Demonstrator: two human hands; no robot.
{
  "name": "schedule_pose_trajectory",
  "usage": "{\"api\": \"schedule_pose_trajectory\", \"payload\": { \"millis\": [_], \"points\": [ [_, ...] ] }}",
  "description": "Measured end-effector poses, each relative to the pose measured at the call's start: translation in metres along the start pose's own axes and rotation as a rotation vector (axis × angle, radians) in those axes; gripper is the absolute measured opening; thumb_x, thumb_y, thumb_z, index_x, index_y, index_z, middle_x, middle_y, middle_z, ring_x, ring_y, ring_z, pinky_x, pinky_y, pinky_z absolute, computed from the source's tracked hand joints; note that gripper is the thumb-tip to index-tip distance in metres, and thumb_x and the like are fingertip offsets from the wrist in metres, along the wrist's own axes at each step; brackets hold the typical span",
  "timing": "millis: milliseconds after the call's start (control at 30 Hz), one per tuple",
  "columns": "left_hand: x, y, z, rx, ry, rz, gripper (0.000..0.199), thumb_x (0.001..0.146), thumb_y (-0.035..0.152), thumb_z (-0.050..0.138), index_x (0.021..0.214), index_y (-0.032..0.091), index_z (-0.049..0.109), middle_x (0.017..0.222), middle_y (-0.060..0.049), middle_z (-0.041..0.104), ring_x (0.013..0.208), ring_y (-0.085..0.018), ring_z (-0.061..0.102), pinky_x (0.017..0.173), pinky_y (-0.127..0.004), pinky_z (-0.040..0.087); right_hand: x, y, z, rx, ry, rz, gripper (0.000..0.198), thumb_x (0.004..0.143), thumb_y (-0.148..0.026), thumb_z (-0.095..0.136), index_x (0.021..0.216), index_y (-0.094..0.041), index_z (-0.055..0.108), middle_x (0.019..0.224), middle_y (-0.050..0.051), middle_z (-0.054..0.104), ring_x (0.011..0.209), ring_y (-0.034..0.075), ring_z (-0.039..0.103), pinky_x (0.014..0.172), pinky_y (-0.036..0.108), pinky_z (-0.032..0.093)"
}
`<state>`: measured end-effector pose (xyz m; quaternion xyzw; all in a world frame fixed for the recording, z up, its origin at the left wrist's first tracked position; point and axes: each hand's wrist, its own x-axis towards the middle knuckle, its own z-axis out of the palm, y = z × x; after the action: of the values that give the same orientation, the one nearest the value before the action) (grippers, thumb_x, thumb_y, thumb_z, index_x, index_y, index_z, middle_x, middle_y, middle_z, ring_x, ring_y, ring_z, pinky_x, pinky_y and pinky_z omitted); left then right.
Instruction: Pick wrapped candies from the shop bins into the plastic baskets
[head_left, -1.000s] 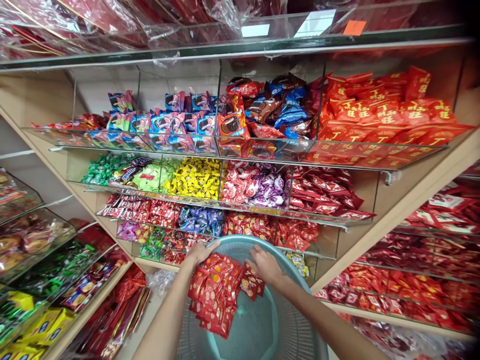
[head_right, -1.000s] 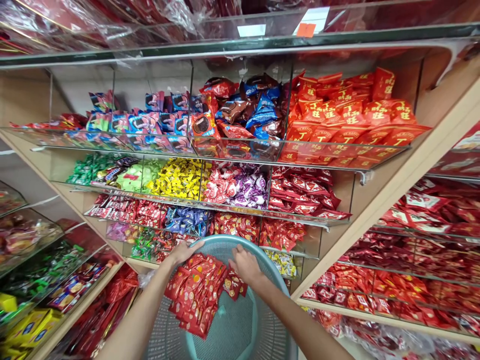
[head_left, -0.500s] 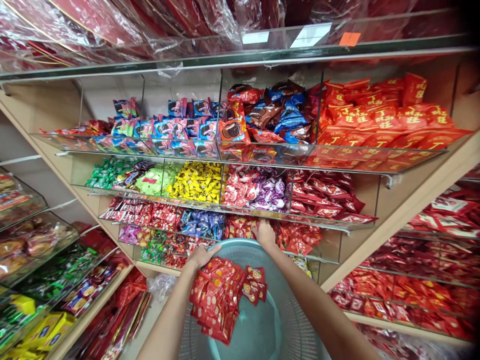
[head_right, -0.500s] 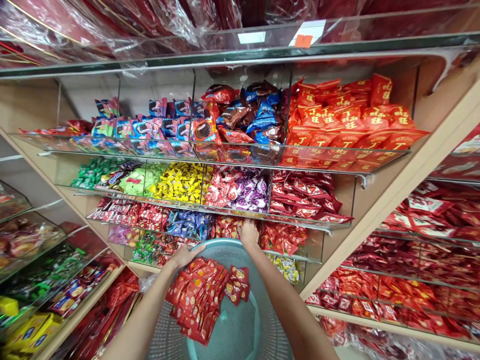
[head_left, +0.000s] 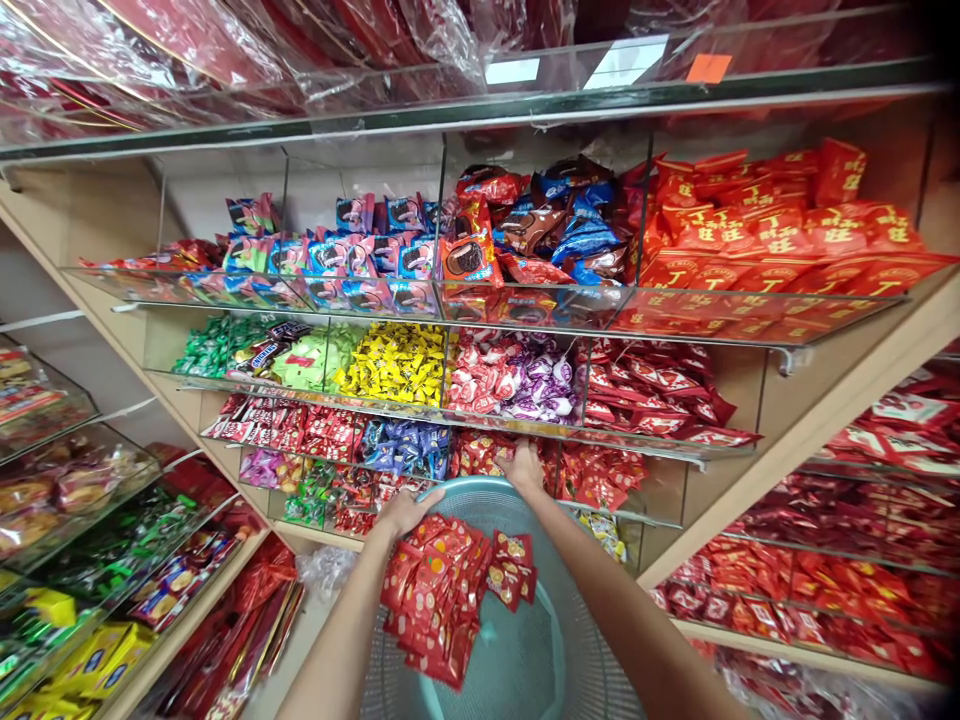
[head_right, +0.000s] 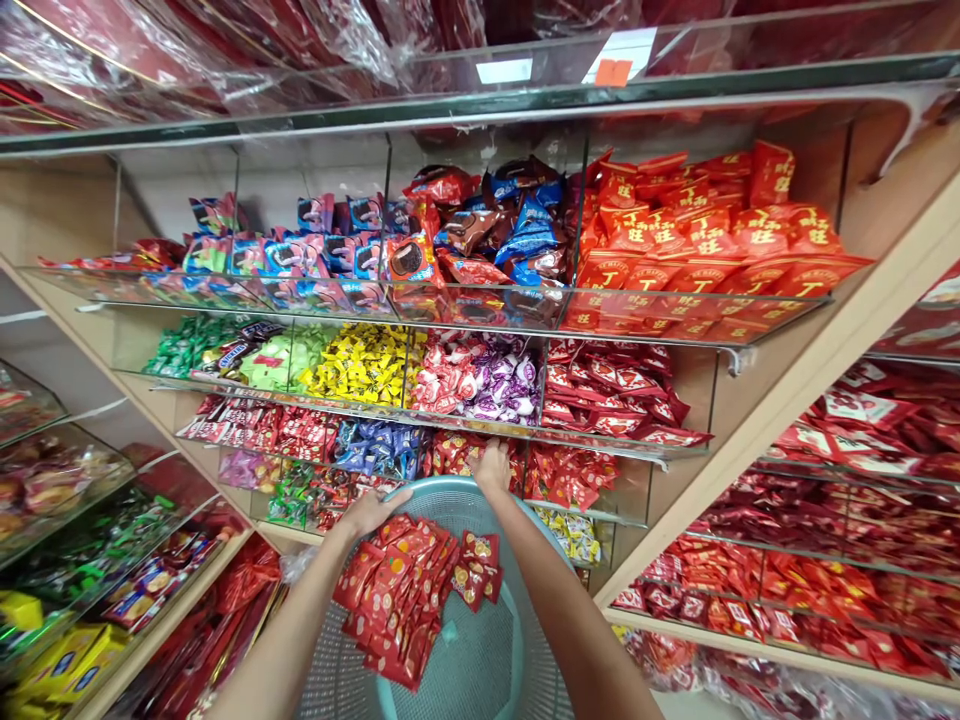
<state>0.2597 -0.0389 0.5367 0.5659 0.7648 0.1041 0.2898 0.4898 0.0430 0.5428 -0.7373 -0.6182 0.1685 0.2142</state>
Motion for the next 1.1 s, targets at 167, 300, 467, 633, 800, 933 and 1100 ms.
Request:
{"api": "schedule_pose_trajectory", "payload": {
  "millis": [167,300,467,633,800,933,1100],
  "points": [
    [-0.001,0.0,-0.001,-0.01,-0.024,0.014,0.083,0.058,0.081,0.033,0.092,0.013,0.065,0.1,-0.016,0.066,0.096,-0.031,0.06,0.081,-0.035,0.044,-0.004,0.003,0.001,0.065,0.015,-0.044,0.04,0.077,-0.037,0.053,0.111,-0.017,0.045,0.106,0.014,0.058,0.093,0.024,0.059,0.07,0.029,0.043],
    [-0.001,0.0,-0.001,-0.007,-0.025,0.021,0.082,0.059,0.081,0.033,0.09,0.013,0.065,0.1,-0.016,0.066,0.095,-0.03,0.06,0.08,-0.034,0.044,-0.004,0.007,-0.003,0.224,0.09,-0.039,0.039,0.079,-0.038,0.05,0.111,-0.016,0.047,0.089,0.011,0.064,0.08,0.022,0.06,0.067,0.028,0.041],
    [0.004,-0.004,0.002,-0.008,0.001,0.021,0.082,0.058,0.08,0.036,0.092,0.012,0.065,0.101,-0.017,0.066,0.095,-0.03,0.061,0.08,-0.033,0.044,-0.017,0.014,-0.009,0.803,0.206,-0.04,0.048,0.072,-0.047,0.057,0.105,-0.013,0.05,0.063,0.0,0.059,0.054,0.013,0.051,0.055,0.024,0.039],
    [0.007,-0.007,0.005,-0.017,0.008,0.016,0.081,0.058,0.08,0.036,0.091,0.012,0.065,0.1,-0.016,0.066,0.094,-0.029,0.061,0.081,-0.032,0.043,-0.052,0.022,-0.024,1.38,-0.074,0.038,0.041,0.058,-0.041,0.072,0.087,-0.017,0.056,0.06,-0.005,0.053,0.051,0.008,0.045,0.049,0.02,0.036],
    [0.007,-0.008,0.006,-0.007,0.019,0.002,0.082,0.058,0.08,0.036,0.094,0.012,0.065,0.103,-0.016,0.065,0.094,-0.029,0.061,0.081,-0.033,0.044,-0.084,0.029,-0.04,1.599,-0.402,0.041,0.029,0.06,-0.029,0.075,0.081,-0.019,0.058,0.073,-0.004,0.058,0.064,0.006,0.052,0.06,0.018,0.041],
    [0.006,-0.005,0.004,0.006,0.018,0.005,0.084,0.059,0.08,0.035,0.098,0.011,0.064,0.105,-0.017,0.064,0.097,-0.029,0.06,0.081,-0.033,0.044,-0.094,0.029,-0.044,1.681,-0.479,0.091,0.023,0.063,-0.025,0.074,0.08,-0.017,0.059,0.072,-0.003,0.059,0.065,0.006,0.053,0.061,0.017,0.043],
    [0.003,-0.002,0.002,0.018,0.02,-0.001,0.085,0.059,0.08,0.035,0.098,0.01,0.065,0.102,-0.018,0.065,0.095,-0.03,0.061,0.08,-0.033,0.045,-0.092,0.032,-0.046,1.846,-0.54,0.209,0.022,0.07,-0.03,0.069,0.085,-0.019,0.058,0.074,-0.003,0.06,0.06,0.006,0.052,0.053,0.017,0.043]
  ]
}}
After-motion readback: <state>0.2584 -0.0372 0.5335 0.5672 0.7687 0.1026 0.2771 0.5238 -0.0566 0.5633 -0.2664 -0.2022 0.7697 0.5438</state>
